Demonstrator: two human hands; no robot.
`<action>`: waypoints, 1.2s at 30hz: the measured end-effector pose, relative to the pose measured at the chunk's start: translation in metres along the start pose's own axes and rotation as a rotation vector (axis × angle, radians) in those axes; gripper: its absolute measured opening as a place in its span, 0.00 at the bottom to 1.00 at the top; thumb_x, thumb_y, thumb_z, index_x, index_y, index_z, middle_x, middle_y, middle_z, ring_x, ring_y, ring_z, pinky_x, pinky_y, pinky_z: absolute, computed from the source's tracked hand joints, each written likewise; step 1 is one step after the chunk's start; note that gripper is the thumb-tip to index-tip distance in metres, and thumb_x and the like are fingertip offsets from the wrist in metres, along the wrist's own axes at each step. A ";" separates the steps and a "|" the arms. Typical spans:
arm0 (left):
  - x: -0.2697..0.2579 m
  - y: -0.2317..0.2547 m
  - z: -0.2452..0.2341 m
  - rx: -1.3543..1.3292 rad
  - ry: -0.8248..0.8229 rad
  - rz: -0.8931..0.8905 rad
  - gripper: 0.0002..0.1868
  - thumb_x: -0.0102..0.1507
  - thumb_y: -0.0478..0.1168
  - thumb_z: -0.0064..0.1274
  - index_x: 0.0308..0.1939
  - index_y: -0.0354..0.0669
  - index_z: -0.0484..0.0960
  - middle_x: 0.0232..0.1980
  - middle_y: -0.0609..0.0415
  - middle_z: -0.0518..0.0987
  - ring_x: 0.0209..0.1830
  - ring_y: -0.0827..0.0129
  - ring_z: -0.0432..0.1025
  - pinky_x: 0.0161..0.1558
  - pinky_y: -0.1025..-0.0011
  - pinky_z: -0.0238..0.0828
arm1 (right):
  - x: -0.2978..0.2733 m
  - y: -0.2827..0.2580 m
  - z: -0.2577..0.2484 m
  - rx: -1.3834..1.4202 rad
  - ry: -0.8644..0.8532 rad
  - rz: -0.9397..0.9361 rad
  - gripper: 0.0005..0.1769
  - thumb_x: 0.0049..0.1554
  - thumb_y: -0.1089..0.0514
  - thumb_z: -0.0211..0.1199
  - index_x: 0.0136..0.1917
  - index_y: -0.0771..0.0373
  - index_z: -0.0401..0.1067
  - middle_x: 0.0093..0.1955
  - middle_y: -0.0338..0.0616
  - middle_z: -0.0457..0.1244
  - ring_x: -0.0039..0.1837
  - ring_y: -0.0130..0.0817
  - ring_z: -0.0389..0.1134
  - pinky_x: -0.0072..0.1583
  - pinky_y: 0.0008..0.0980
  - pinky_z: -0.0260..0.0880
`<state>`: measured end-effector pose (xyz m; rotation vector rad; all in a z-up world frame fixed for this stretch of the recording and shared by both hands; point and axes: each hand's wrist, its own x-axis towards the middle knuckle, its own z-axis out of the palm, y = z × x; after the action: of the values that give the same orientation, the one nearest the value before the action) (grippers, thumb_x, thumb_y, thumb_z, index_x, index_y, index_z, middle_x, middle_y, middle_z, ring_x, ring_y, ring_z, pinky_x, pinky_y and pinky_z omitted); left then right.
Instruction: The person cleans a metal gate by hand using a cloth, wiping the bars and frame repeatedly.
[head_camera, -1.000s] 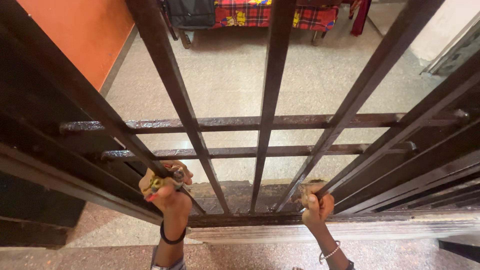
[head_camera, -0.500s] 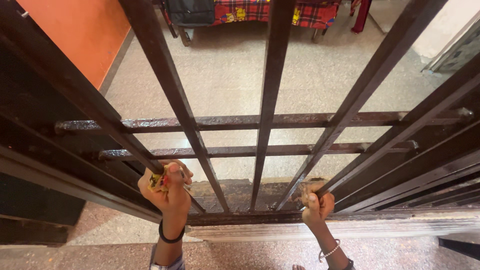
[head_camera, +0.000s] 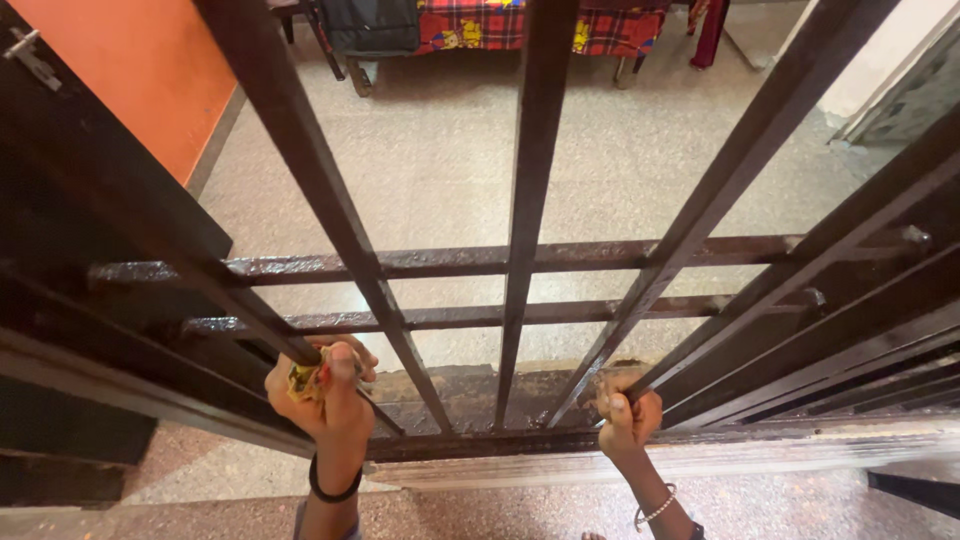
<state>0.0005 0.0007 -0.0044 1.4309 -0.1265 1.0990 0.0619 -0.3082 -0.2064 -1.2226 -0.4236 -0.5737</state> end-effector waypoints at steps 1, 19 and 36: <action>0.000 0.000 0.000 0.010 0.004 -0.002 0.15 0.71 0.42 0.53 0.38 0.30 0.73 0.28 0.49 0.77 0.23 0.72 0.70 0.28 0.77 0.68 | 0.000 0.001 0.000 0.000 0.003 -0.002 0.17 0.64 0.51 0.58 0.44 0.67 0.65 0.31 0.35 0.54 0.31 0.20 0.50 0.35 0.25 0.48; 0.002 -0.003 -0.002 0.000 -0.001 0.024 0.15 0.70 0.42 0.54 0.36 0.31 0.74 0.26 0.48 0.77 0.20 0.72 0.70 0.24 0.77 0.67 | -0.001 0.002 -0.004 0.028 -0.016 0.032 0.18 0.63 0.51 0.58 0.40 0.67 0.64 0.29 0.33 0.53 0.30 0.18 0.47 0.33 0.24 0.44; 0.002 -0.003 -0.001 0.001 0.002 0.028 0.16 0.70 0.42 0.53 0.36 0.31 0.73 0.26 0.47 0.76 0.20 0.71 0.70 0.26 0.76 0.68 | 0.003 -0.004 0.003 0.022 -0.025 -0.019 0.19 0.64 0.50 0.58 0.40 0.67 0.64 0.28 0.33 0.52 0.29 0.18 0.49 0.33 0.24 0.45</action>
<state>0.0034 0.0031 -0.0055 1.4327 -0.1456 1.1236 0.0618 -0.3071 -0.2004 -1.2069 -0.4614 -0.5691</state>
